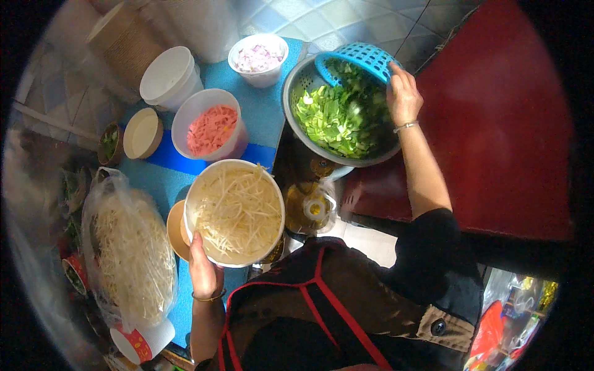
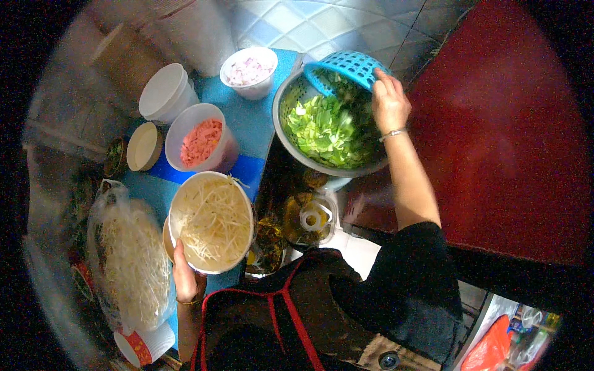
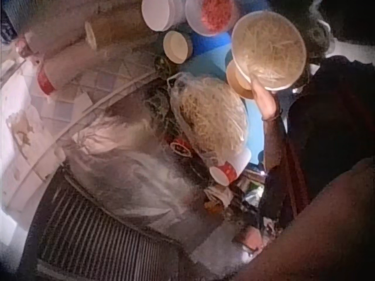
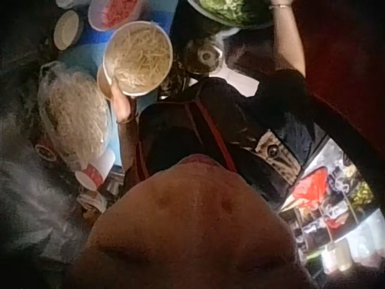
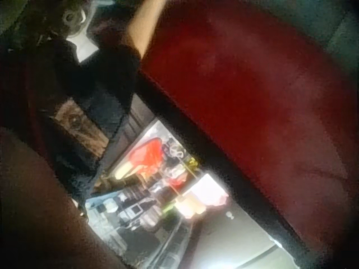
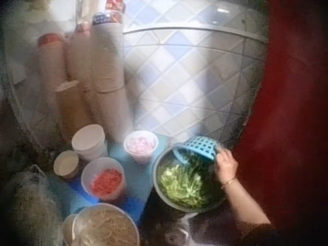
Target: The person assembles multiple noodle bowls by hand, placing bean sprouts and leafy greens into paper bowls. They repeatedly reach for ingredients, portion them into bowls, and set the filled bowls aside on the counter.
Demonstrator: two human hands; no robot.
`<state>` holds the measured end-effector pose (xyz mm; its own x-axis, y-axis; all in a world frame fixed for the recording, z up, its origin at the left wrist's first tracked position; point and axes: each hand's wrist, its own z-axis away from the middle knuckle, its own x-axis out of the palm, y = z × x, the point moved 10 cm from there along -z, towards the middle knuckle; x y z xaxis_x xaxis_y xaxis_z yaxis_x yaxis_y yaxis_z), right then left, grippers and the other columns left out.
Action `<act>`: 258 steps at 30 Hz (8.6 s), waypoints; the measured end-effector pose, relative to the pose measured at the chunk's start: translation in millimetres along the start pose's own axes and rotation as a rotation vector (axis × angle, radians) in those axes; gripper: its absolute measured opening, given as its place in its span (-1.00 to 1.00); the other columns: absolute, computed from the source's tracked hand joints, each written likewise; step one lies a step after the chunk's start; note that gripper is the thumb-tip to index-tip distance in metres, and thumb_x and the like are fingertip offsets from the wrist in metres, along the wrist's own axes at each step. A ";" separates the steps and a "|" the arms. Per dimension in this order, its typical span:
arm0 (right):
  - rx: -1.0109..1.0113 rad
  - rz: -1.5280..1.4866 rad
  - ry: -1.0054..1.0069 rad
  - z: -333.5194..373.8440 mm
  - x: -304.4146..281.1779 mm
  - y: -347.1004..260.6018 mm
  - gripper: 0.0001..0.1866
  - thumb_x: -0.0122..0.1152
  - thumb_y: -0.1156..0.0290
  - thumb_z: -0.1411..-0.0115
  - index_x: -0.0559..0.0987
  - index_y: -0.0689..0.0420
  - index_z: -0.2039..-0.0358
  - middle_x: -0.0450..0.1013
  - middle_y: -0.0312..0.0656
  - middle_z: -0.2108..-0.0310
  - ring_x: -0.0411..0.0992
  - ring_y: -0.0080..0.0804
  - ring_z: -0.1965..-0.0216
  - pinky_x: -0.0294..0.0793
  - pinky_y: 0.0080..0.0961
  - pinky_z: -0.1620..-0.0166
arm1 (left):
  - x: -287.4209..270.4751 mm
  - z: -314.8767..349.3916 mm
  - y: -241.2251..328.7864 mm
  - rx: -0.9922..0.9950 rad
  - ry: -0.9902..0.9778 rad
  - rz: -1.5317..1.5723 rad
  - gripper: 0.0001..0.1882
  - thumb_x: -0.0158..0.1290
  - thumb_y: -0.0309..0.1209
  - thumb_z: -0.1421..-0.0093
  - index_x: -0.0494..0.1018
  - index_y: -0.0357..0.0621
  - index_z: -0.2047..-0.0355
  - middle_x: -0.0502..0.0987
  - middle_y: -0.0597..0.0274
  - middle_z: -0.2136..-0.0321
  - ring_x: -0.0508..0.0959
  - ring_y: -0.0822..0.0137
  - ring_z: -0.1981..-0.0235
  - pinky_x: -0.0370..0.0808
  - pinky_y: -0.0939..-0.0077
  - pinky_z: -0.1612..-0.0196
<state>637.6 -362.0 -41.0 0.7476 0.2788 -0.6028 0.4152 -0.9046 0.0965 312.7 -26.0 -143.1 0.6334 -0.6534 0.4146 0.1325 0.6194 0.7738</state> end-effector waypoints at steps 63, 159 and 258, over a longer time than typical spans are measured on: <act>0.069 -0.006 0.186 -29.1 -80.4 15.2 -0.77 0.05 0.65 0.33 0.37 0.04 0.60 0.26 -0.22 0.56 0.29 -0.22 0.47 0.31 -0.43 0.46 | -42.7 6.0 3.5 -0.032 0.105 0.018 -0.66 -0.26 -0.16 -0.21 0.25 -0.10 0.14 0.45 0.37 0.50 0.31 0.58 0.76 0.07 0.79 0.81; -0.649 -0.423 -0.833 -105.5 124.0 -399.0 -0.69 0.13 0.41 0.08 0.44 0.10 0.24 0.35 -0.05 0.23 0.35 -0.12 0.15 0.37 -0.29 0.14 | -126.5 79.3 17.0 0.267 0.416 0.141 -0.52 -0.26 -0.18 -0.20 0.14 -0.29 -0.01 0.37 0.11 0.12 0.43 0.34 0.17 0.40 0.54 0.20; -1.611 -1.967 -0.409 181.0 -495.7 -600.4 -0.75 0.04 0.49 0.11 0.49 0.03 0.33 0.38 -0.30 0.30 0.27 -0.40 0.18 0.17 -0.39 0.11 | -233.1 330.4 -108.7 0.352 0.921 -0.121 -0.46 -0.24 -0.13 -0.17 0.13 -0.36 0.02 0.34 0.01 0.17 0.32 0.26 0.16 0.22 0.47 0.06</act>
<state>-76.1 -15.5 56.5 -0.6867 -0.1404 -0.7132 0.1703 0.9228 -0.3457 -101.3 -84.9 -165.6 0.9954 -0.0180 -0.0945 0.0955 0.3088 0.9463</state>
